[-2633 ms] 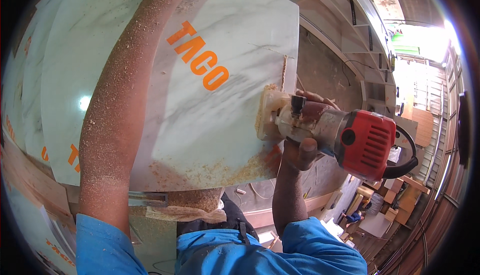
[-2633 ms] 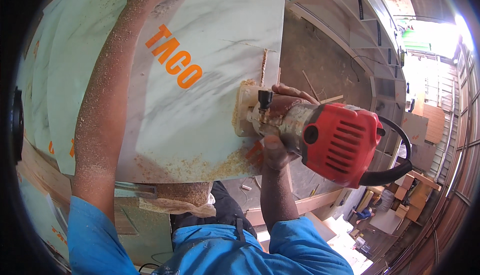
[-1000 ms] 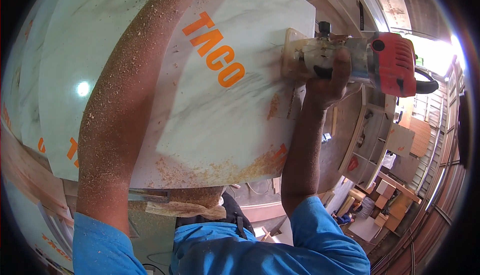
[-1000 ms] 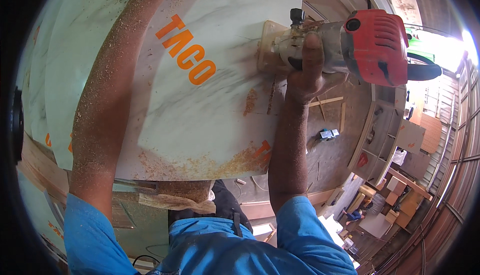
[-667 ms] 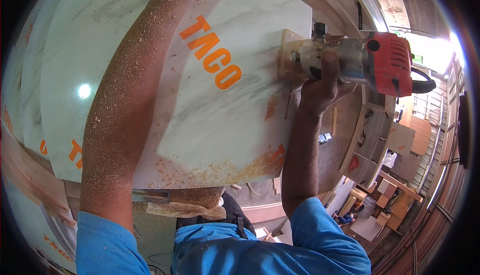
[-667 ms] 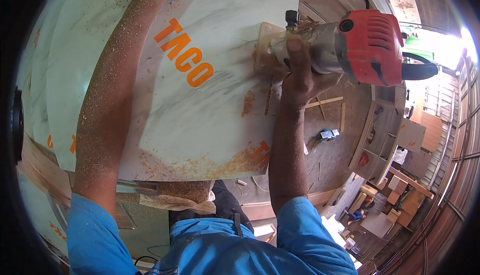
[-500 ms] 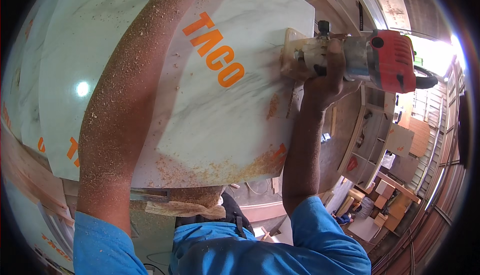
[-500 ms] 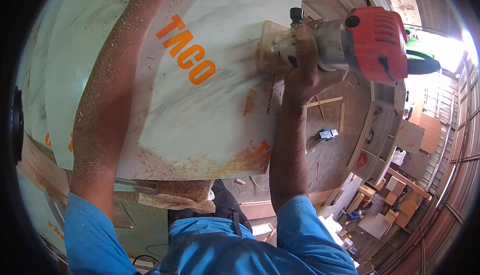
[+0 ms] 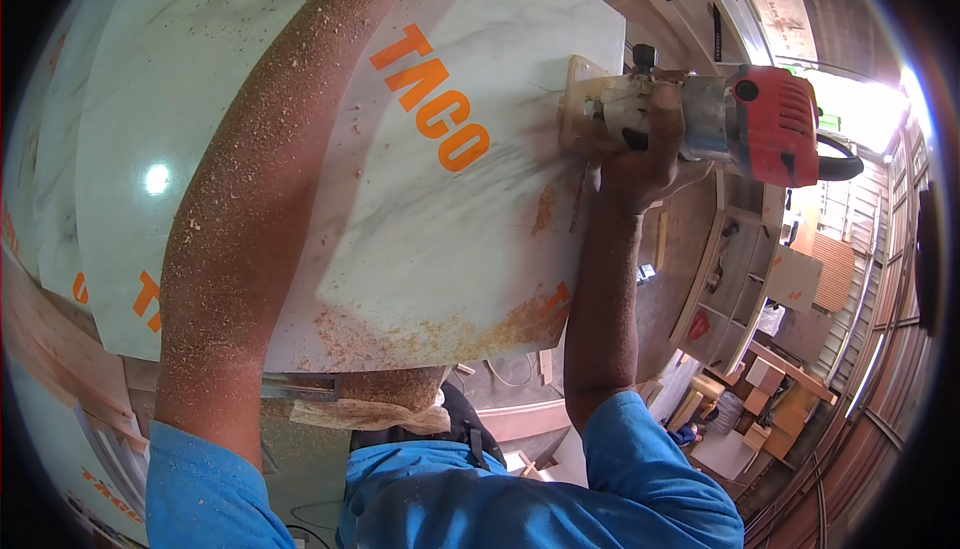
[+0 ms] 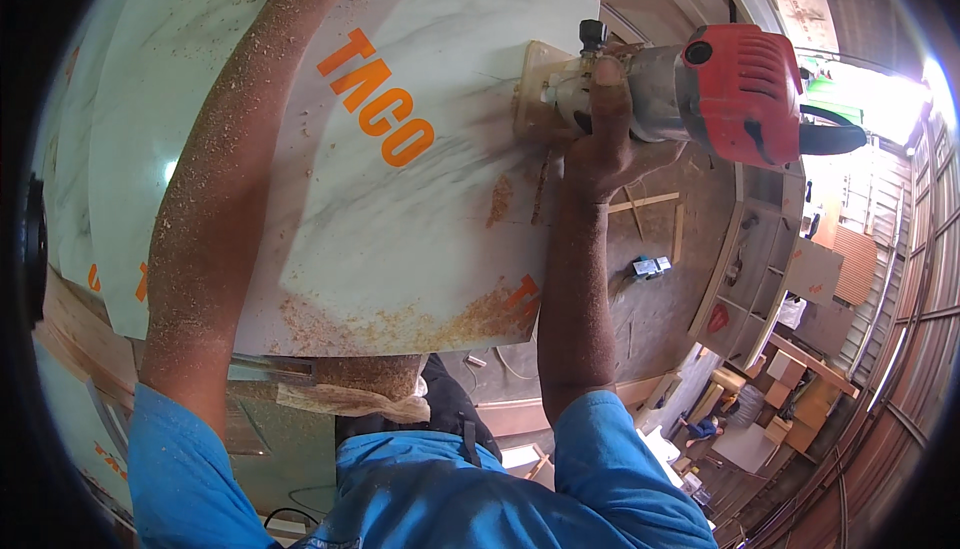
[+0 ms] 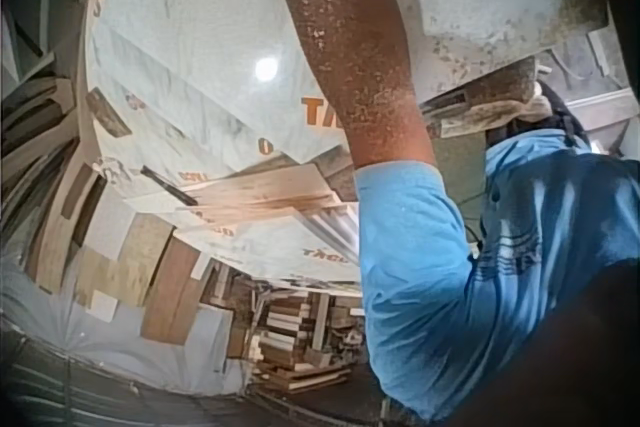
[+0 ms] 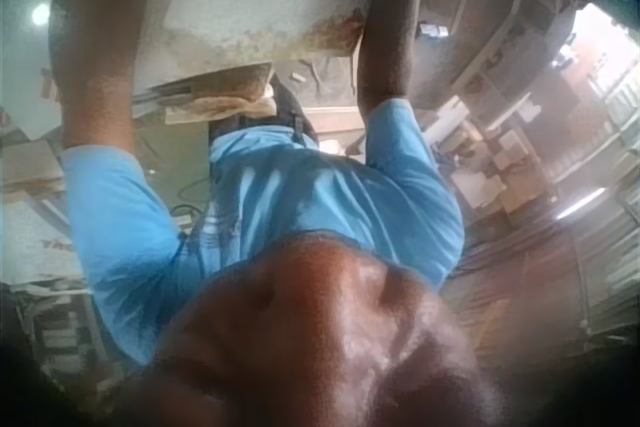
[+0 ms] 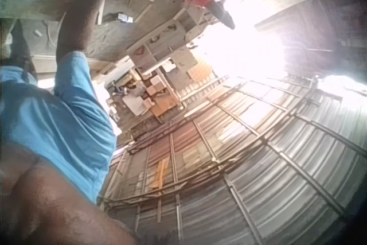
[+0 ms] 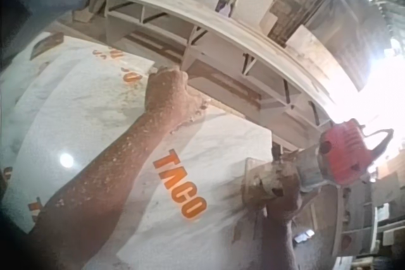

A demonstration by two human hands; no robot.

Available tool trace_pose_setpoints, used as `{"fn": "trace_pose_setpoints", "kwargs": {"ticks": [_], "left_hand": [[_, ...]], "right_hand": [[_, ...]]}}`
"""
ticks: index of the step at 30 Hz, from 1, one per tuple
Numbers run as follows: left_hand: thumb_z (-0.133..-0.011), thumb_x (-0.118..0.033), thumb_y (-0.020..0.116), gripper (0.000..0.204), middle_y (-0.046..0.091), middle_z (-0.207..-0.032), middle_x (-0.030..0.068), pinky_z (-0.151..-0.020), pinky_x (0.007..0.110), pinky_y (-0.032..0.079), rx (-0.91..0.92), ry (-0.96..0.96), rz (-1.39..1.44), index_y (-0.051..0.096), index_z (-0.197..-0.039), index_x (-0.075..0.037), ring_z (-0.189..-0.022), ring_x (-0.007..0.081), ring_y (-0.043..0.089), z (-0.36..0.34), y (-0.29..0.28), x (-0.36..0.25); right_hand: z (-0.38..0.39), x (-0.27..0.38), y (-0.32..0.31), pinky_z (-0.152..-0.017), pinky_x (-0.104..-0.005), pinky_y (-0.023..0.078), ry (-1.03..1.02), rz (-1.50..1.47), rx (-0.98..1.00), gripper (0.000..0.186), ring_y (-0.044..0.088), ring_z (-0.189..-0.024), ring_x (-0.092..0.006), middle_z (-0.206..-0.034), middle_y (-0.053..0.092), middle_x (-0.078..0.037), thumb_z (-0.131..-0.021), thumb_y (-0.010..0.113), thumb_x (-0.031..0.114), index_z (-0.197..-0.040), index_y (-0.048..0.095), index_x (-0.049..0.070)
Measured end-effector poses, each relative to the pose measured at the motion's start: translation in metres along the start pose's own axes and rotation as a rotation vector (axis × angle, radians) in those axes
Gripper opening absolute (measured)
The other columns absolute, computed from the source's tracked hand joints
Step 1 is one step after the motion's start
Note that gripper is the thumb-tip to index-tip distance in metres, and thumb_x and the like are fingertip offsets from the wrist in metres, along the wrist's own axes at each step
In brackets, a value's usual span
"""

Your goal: The person uses a handheld router to trim the edges of several white laminated boards, holding each board steady with one hand while moving the router along the perimeter with the other.

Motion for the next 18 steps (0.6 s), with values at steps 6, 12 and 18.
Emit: {"fn": "trace_pose_setpoints", "kwargs": {"ticks": [6,12,18], "left_hand": [[-0.072,-0.039,0.087,0.05,0.072,-0.104,0.0209,-0.1,0.041,0.05,-0.13,0.026,-0.022,0.075,-0.096,0.003,-0.106,0.0321,0.068,0.002,-0.008,0.005],[-0.07,-0.044,0.088,0.058,0.072,-0.11,0.0216,-0.103,0.04,0.049,0.039,-0.058,0.007,0.075,-0.1,0.004,-0.111,0.0332,0.066,0.001,-0.015,-0.005],[-0.07,-0.049,0.088,0.064,0.071,-0.115,0.0217,-0.107,0.039,0.048,-0.002,-0.102,-0.027,0.075,-0.104,0.004,-0.118,0.0326,0.063,0.001,-0.012,0.003]], "right_hand": [[0.001,0.017,0.008,-0.079,-0.0356,0.057,-0.08,0.051,0.025,0.036,0.068,-0.085,-0.0209,-0.099,0.067,-0.012,-0.08,0.082,0.01,-0.108,0.064,-0.005],[0.007,0.027,-0.002,-0.079,-0.0342,0.056,-0.14,0.187,0.053,0.036,0.068,-0.084,-0.0201,-0.099,0.068,-0.012,-0.08,0.082,0.011,-0.107,0.065,-0.007],[0.026,0.044,-0.005,-0.074,-0.0353,0.06,0.077,0.035,0.009,0.034,0.069,-0.084,-0.0213,-0.098,0.068,-0.015,-0.085,0.074,0.017,-0.106,0.067,-0.008]]}}
Point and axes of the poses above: each hand's wrist, its own z-axis away from the middle knuckle, its own y-axis out of the palm, x = y × z, the point moved 6 cm from there along -z, towards the middle knuckle
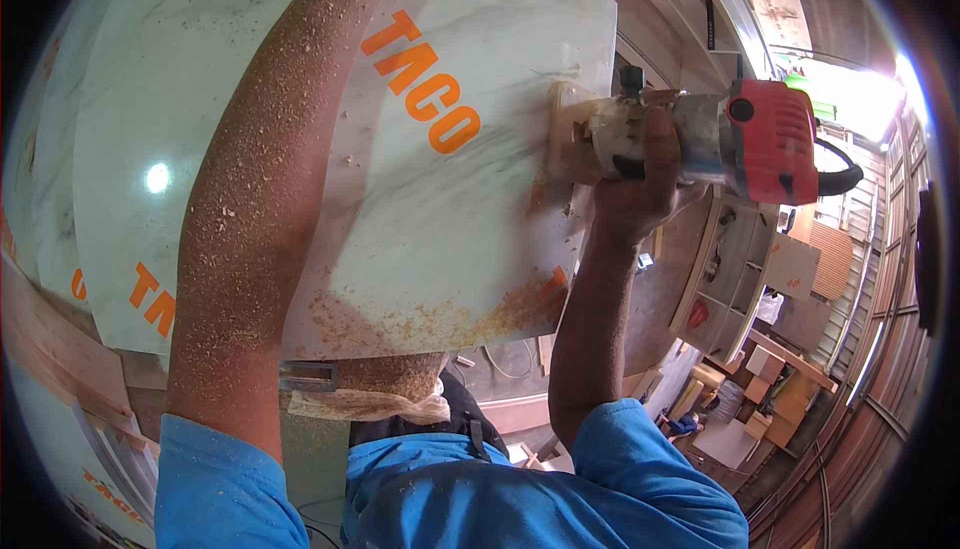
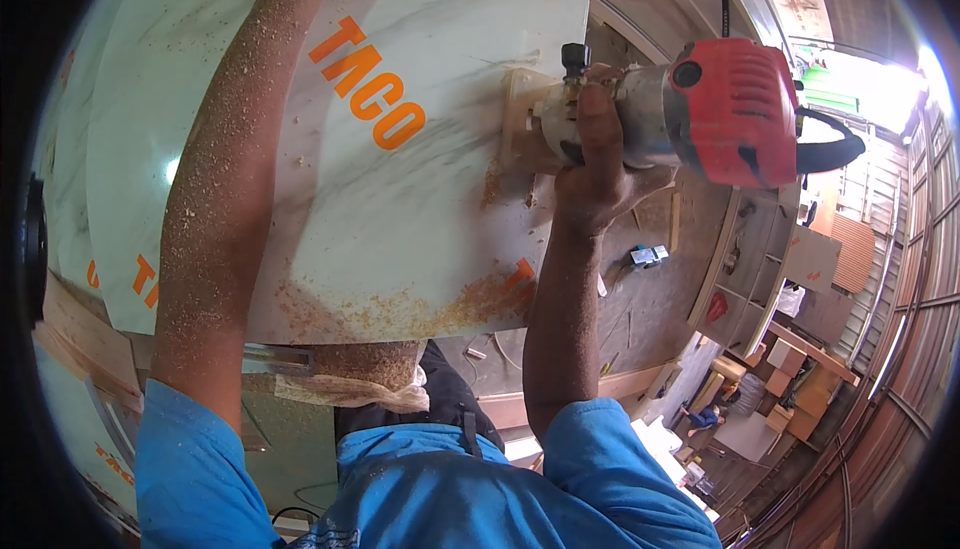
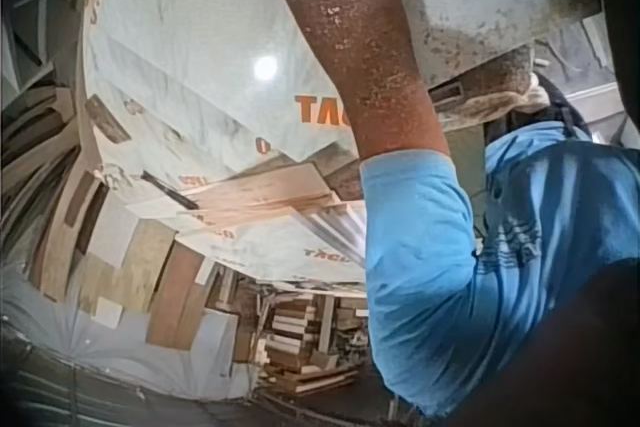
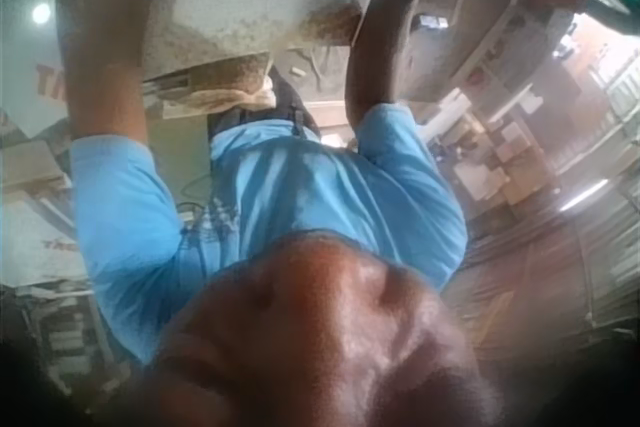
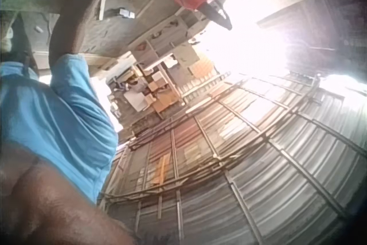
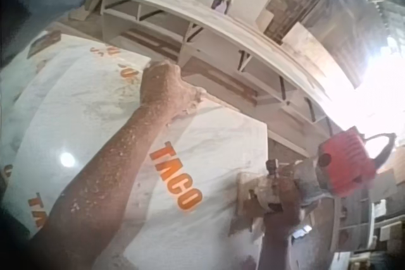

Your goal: The person uses a handheld router to trim the edges of several white laminated boards, holding each board steady with one hand while moving the router along the perimeter with the other.

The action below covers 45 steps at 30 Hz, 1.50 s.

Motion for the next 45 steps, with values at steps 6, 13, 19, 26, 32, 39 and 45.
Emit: {"fn": "trace_pose_setpoints", "kwargs": {"ticks": [6,13,19,26,32,39,45], "left_hand": [[-0.07,-0.052,0.088,0.067,0.071,-0.116,0.0224,-0.104,0.039,0.05,0.04,-0.027,0.004,0.075,-0.103,0.005,-0.117,0.0329,0.065,0.005,-0.003,-0.005],[-0.067,-0.052,0.09,0.064,0.075,-0.101,0.0214,-0.093,0.038,0.056,-0.235,0.072,-0.025,0.076,-0.092,0.005,-0.101,0.0316,0.072,0.005,-0.003,0.001],[-0.067,-0.05,0.091,0.059,0.075,-0.092,0.0206,-0.087,0.039,0.057,-0.048,0.065,0.063,0.076,-0.085,0.004,-0.091,0.031,0.074,0.005,-0.003,-0.001],[-0.066,-0.045,0.09,0.052,0.075,-0.083,0.0207,-0.08,0.039,0.059,-0.016,0.06,0.064,0.075,-0.079,0.003,-0.083,0.0307,0.075,0.0,-0.001,0.001],[-0.067,-0.039,0.089,0.045,0.073,-0.078,0.0228,-0.078,0.041,0.059,-0.058,0.064,0.067,0.074,-0.076,0.003,-0.08,0.0327,0.074,-0.001,0.004,-0.005],[-0.067,-0.033,0.089,0.041,0.072,-0.081,0.0237,-0.083,0.042,0.057,-0.033,0.054,0.06,0.073,-0.076,0.003,-0.084,0.0341,0.072,-0.01,0.009,0.003],[-0.067,-0.033,0.092,0.042,0.071,-0.084,0.0218,-0.091,0.043,0.052,-0.061,0.107,0.108,0.072,-0.079,0.002,-0.09,0.0339,0.07,-0.003,0.008,-0.001]], "right_hand": [[0.031,0.015,-0.017,-0.079,-0.0379,0.058,0.007,0.012,0.009,0.036,0.067,-0.087,-0.0248,-0.096,0.068,-0.016,-0.084,0.07,0.02,-0.107,0.064,-0.007],[0.054,0.019,-0.031,-0.089,-0.0432,0.053,0.058,-0.084,0.084,0.044,0.065,-0.094,-0.0286,-0.102,0.066,-0.02,-0.08,0.07,0.024,-0.11,0.061,-0.007],[0.064,0.017,-0.034,-0.091,-0.0417,0.052,0.117,-0.122,0.018,0.047,0.063,-0.1,-0.0296,-0.106,0.065,-0.02,-0.081,0.069,0.026,-0.113,0.06,-0.007],[0.07,0.008,-0.037,-0.094,-0.0439,0.051,0.062,-0.106,0.066,0.055,0.064,-0.103,-0.0318,-0.11,0.063,-0.023,-0.082,0.069,0.034,-0.117,0.059,-0.007],[0.064,0.005,-0.037,-0.097,-0.0487,0.053,0.051,-0.238,-0.009,0.063,0.065,-0.106,-0.0319,-0.112,0.065,-0.021,-0.077,0.081,0.027,-0.124,0.054,-0.005],[0.02,-0.007,-0.004,-0.09,-0.0432,0.054,-0.106,-0.249,0.026,0.043,0.066,-0.095,-0.0267,-0.101,0.068,-0.016,-0.08,0.077,0.016,-0.112,0.063,-0.009],[-0.014,-0.017,0.013,-0.076,-0.0377,0.057,-0.142,-0.117,-0.058,0.036,0.066,-0.086,-0.0235,-0.094,0.068,-0.017,-0.08,0.071,0.017,-0.105,0.065,-0.009]]}}
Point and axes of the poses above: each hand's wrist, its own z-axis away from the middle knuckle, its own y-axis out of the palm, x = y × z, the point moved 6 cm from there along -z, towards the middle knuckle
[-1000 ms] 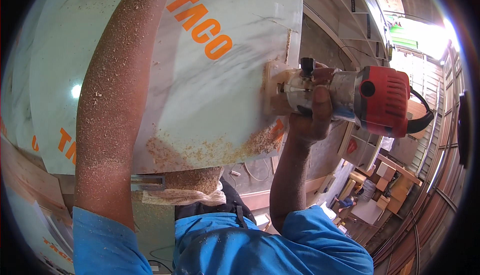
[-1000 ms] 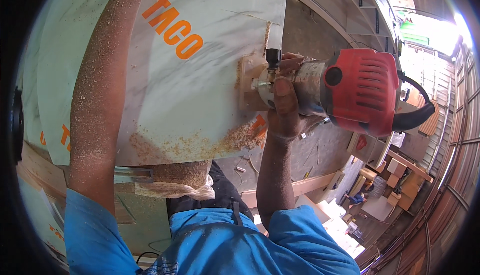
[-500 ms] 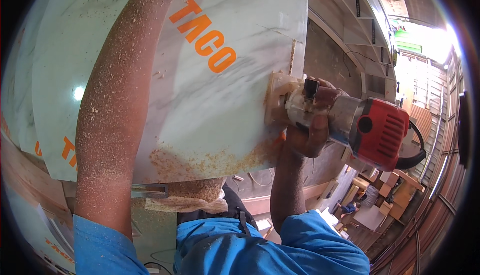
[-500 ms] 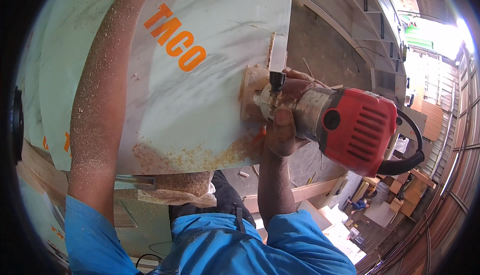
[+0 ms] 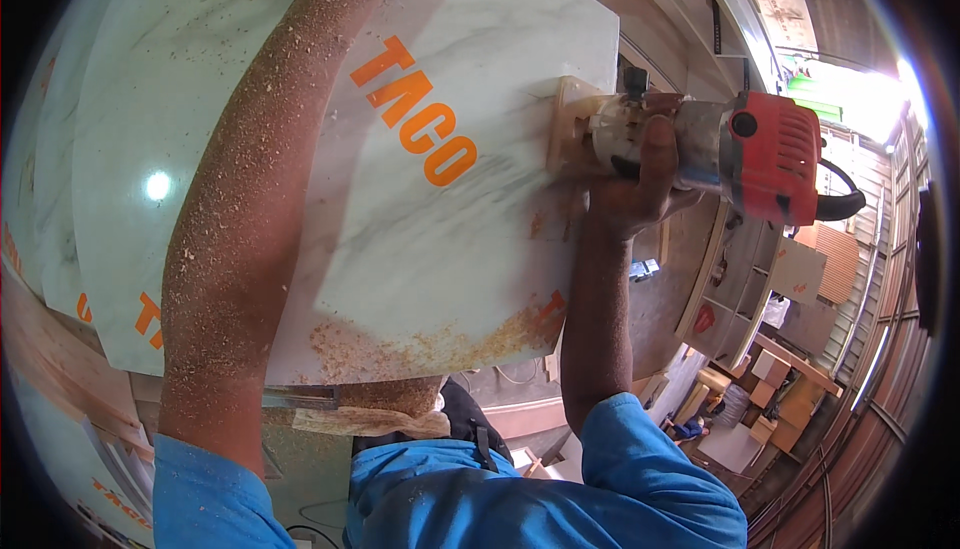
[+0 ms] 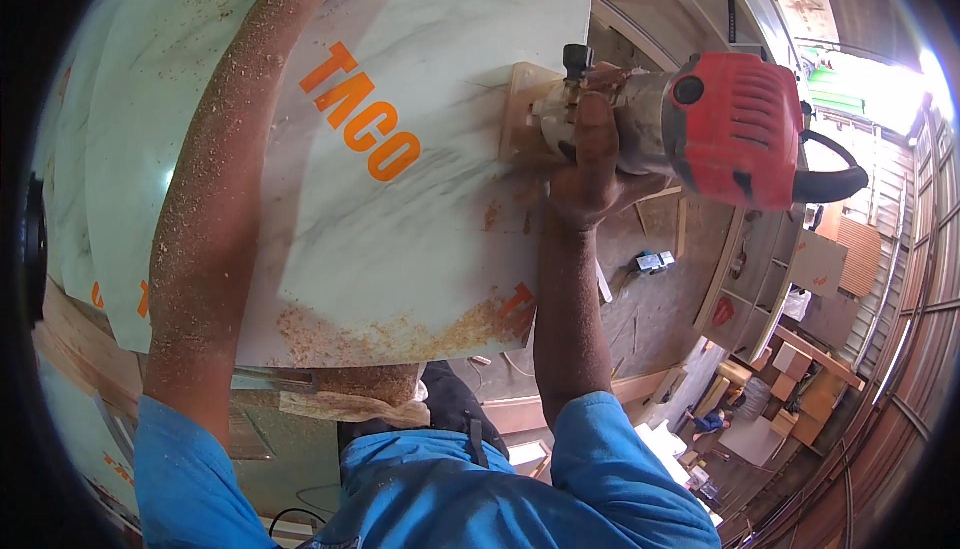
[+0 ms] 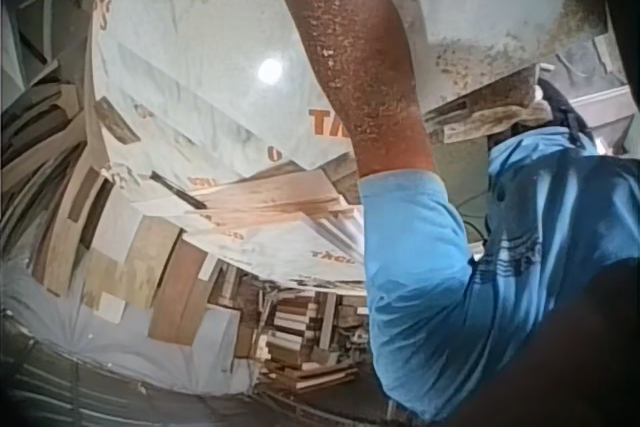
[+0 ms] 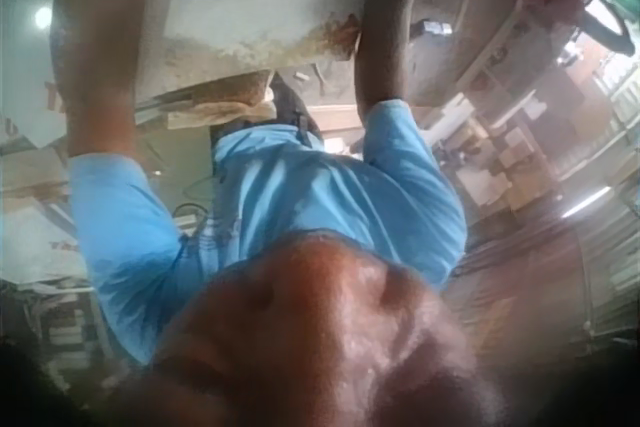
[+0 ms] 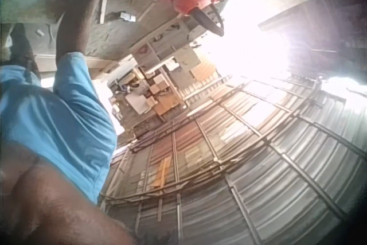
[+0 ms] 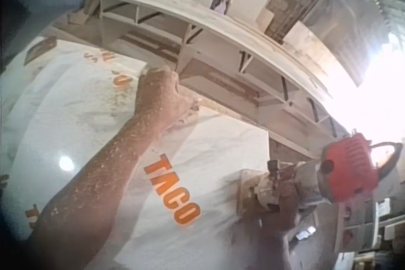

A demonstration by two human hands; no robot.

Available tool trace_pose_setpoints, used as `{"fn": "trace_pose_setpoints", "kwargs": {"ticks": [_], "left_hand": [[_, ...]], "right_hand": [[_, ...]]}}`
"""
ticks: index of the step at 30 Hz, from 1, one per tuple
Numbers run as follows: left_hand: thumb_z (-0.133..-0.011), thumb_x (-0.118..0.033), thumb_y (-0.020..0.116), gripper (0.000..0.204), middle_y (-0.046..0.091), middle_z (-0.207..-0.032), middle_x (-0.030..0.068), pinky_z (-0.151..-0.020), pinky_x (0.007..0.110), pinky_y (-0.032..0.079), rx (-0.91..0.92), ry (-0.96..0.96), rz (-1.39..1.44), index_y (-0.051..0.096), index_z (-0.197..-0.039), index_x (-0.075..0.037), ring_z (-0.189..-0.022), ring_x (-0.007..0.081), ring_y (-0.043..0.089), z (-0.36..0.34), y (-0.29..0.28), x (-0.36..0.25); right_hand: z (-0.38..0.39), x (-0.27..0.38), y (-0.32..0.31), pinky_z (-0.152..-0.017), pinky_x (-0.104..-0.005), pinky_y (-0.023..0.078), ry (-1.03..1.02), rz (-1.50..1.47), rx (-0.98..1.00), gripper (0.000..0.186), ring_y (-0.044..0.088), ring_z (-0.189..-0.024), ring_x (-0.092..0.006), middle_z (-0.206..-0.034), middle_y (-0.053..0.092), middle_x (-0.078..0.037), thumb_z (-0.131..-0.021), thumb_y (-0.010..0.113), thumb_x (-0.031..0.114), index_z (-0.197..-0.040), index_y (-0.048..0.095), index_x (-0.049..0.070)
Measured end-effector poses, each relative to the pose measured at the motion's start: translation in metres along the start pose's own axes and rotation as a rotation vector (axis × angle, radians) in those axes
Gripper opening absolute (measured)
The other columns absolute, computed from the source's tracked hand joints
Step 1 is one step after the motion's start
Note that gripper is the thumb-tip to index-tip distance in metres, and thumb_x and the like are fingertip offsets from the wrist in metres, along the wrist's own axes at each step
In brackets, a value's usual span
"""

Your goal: The person uses a handheld router to trim the edges of several white laminated boards, holding each board steady with one hand while moving the router along the perimeter with the other.

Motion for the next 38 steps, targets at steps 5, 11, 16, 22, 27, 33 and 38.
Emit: {"fn": "trace_pose_setpoints", "kwargs": {"ticks": [5,11,16,22,27,33,38], "left_hand": [[-0.067,-0.033,0.092,0.042,0.07,-0.079,0.0211,-0.083,0.043,0.054,-0.056,0.051,-0.022,0.069,-0.073,0.002,-0.082,0.0347,0.07,-0.001,-0.004,0.0],[-0.069,-0.034,0.091,0.042,0.068,-0.071,0.0204,-0.078,0.042,0.056,-0.055,0.065,-0.006,0.071,-0.073,0.003,-0.077,0.0348,0.071,-0.004,0.001,0.003],[-0.07,-0.035,0.091,0.044,0.069,-0.074,0.0208,-0.08,0.041,0.056,-0.006,0.065,-0.073,0.074,-0.078,0.004,-0.081,0.0338,0.072,-0.002,-0.004,-0.002],[-0.072,-0.036,0.091,0.045,0.073,-0.088,0.0226,-0.091,0.044,0.054,0.069,-0.057,0.057,0.073,-0.08,0.005,-0.086,0.0297,0.073,0.001,-0.009,-0.005],[-0.08,-0.058,0.08,0.056,0.066,-0.082,0.0134,-0.078,0.045,0.051,-0.058,0.091,0.082,0.07,-0.07,-0.004,-0.085,0.0316,0.065,0.004,0.022,0.005],[-0.085,-0.051,0.076,0.053,0.065,-0.105,0.0187,-0.091,0.048,0.05,-0.348,0.299,0.021,0.069,-0.104,-0.001,-0.102,0.0374,0.063,0.022,-0.021,0.016],[-0.092,-0.048,0.068,0.07,0.048,-0.149,0.0237,-0.113,0.06,0.035,-0.072,0.285,-0.188,0.05,-0.146,-0.007,-0.138,0.0437,0.045,0.145,-0.035,-0.023]], "right_hand": [[-0.005,-0.002,0.003,-0.077,-0.0369,0.057,0.02,0.081,0.005,0.034,0.066,-0.086,-0.0226,-0.094,0.068,-0.015,-0.081,0.074,0.018,-0.103,0.067,-0.006],[-0.01,-0.01,0.006,-0.075,-0.0359,0.058,0.081,0.042,0.009,0.033,0.067,-0.081,-0.0215,-0.095,0.068,-0.013,-0.081,0.075,0.018,-0.102,0.068,-0.006],[-0.01,-0.01,0.007,-0.074,-0.0351,0.058,0.07,0.03,0.004,0.033,0.067,-0.081,-0.0209,-0.096,0.069,-0.014,-0.081,0.075,0.018,-0.102,0.067,-0.007],[-0.015,-0.003,0.0,-0.074,-0.0337,0.058,0.033,-0.06,-0.044,0.027,0.068,-0.077,-0.0201,-0.097,0.069,-0.012,-0.079,0.077,0.011,-0.1,0.067,-0.004],[-0.043,0.001,0.001,-0.078,-0.0317,0.056,0.26,-0.01,0.041,0.048,0.068,-0.083,-0.016,-0.097,0.07,-0.007,-0.074,0.085,0.006,-0.114,0.061,0.0],[-0.069,0.039,-0.045,-0.074,-0.0309,0.055,0.442,-0.139,-0.039,0.052,0.068,-0.081,-0.0155,-0.096,0.07,-0.005,-0.073,0.089,0.017,-0.116,0.061,0.005],[-0.038,0.093,-0.169,-0.082,-0.0332,0.055,0.474,-0.037,-0.086,0.051,0.067,-0.085,-0.016,-0.105,0.068,-0.006,-0.076,0.085,0.021,-0.118,0.062,0.003]]}}
Point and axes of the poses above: each hand's wrist, its own z-axis away from the middle knuckle, its own y-axis out of the palm, x = y × z, the point moved 6 cm from there along -z, towards the middle knuckle
